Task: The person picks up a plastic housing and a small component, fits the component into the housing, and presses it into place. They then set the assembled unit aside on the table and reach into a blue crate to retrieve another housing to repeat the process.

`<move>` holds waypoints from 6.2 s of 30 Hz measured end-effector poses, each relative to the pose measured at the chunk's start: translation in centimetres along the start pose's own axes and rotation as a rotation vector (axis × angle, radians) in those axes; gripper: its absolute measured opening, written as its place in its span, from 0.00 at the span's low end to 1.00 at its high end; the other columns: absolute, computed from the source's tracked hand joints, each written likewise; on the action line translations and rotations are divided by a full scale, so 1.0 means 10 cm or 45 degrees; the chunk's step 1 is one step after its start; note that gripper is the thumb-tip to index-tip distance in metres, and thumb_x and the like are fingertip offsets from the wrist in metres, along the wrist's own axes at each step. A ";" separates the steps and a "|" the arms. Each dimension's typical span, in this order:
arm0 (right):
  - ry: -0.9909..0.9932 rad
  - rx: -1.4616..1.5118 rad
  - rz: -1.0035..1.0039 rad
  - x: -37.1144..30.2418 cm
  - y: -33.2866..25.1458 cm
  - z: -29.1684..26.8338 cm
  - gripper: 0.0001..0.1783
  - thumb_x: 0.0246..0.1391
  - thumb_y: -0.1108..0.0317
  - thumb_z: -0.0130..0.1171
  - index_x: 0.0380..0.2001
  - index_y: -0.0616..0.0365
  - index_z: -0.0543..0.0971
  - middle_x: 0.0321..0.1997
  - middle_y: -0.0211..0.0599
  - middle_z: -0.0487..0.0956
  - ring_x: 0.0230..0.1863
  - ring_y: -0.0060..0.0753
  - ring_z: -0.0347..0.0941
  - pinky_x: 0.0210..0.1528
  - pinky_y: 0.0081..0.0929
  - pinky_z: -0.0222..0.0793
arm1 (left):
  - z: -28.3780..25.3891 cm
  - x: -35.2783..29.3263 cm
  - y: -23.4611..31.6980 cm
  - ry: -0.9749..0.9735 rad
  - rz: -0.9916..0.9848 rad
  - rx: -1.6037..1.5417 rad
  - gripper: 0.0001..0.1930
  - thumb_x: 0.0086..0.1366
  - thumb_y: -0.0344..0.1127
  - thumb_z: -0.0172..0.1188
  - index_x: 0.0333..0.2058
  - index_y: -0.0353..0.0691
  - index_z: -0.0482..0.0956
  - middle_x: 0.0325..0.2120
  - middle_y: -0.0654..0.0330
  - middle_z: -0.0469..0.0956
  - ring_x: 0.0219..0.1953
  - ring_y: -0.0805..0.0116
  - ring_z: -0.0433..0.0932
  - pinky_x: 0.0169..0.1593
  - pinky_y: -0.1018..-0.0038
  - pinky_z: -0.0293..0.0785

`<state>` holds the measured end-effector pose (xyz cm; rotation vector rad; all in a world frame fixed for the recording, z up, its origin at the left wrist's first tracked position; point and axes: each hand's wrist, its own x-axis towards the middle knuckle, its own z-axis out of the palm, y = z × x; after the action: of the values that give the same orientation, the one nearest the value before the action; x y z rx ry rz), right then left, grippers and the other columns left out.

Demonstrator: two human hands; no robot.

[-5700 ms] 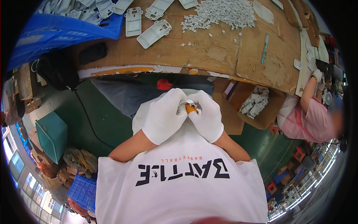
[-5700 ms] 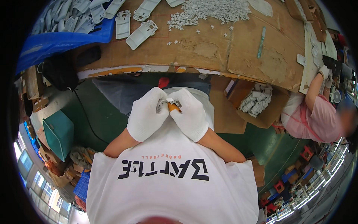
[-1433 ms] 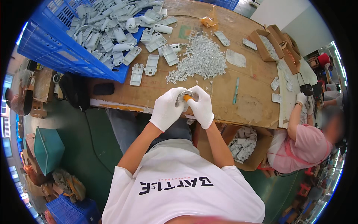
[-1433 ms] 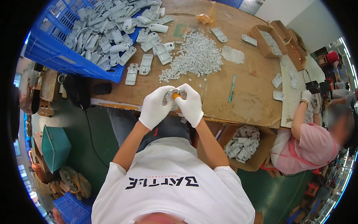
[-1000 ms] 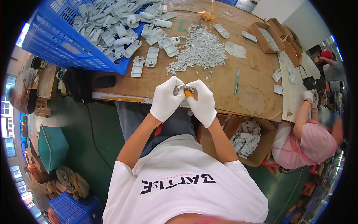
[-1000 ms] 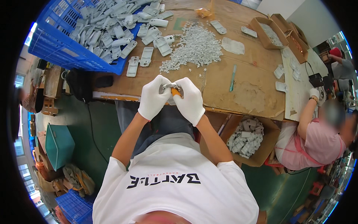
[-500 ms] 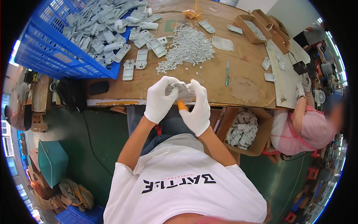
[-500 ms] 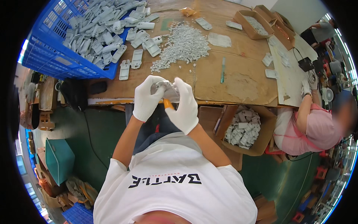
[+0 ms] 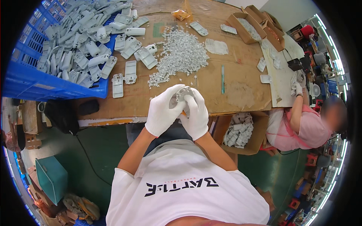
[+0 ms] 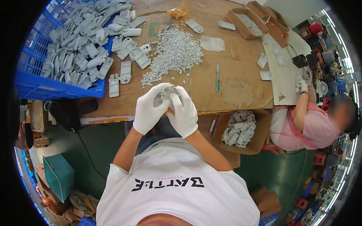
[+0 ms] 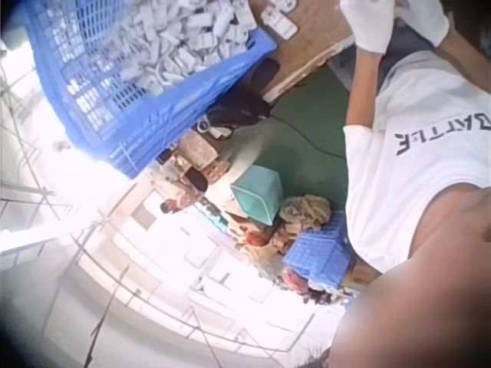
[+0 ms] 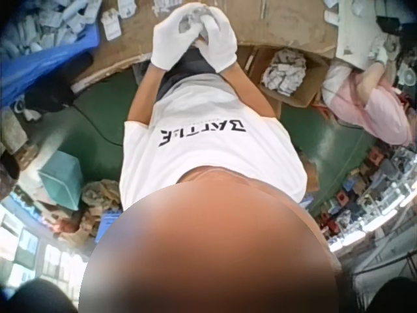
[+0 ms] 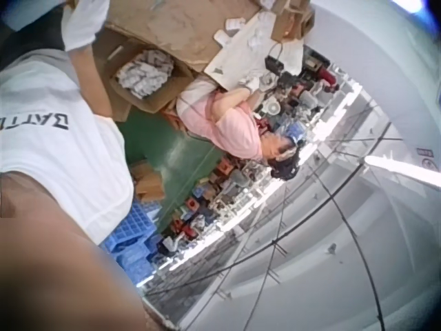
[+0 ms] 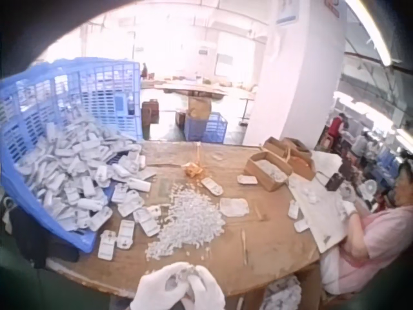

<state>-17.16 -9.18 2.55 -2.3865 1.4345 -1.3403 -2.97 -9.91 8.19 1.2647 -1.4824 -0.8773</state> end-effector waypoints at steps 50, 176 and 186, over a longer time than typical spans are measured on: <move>-0.721 -0.337 0.700 0.70 0.74 0.13 0.10 0.50 0.67 0.65 0.35 0.58 0.81 0.39 0.51 0.82 0.44 0.53 0.81 0.47 0.45 0.76 | -1.02 0.08 -1.38 -0.081 -0.198 -0.397 0.25 0.60 0.20 0.52 0.59 0.34 0.67 0.45 0.58 0.75 0.44 0.64 0.77 0.49 0.69 0.73; 0.334 0.163 0.767 0.62 0.04 0.16 0.10 0.51 0.74 0.61 0.35 0.60 0.70 0.37 0.48 0.73 0.40 0.58 0.74 0.40 0.44 0.72 | 0.10 1.12 -0.23 -0.554 0.526 0.447 0.07 0.58 0.20 0.58 0.35 0.37 0.76 0.27 0.48 0.81 0.30 0.51 0.83 0.36 0.63 0.78; 0.297 0.288 0.594 0.74 0.06 0.18 0.09 0.51 0.74 0.61 0.38 0.56 0.76 0.39 0.45 0.75 0.42 0.53 0.75 0.44 0.40 0.72 | -0.05 1.26 -0.37 -0.536 0.423 0.273 0.07 0.58 0.18 0.56 0.33 0.36 0.74 0.25 0.51 0.77 0.27 0.60 0.76 0.36 0.67 0.74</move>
<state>-14.92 -15.62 5.90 -1.6638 1.6528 -1.5761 -1.43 -22.91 7.49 0.9735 -2.0979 -0.8059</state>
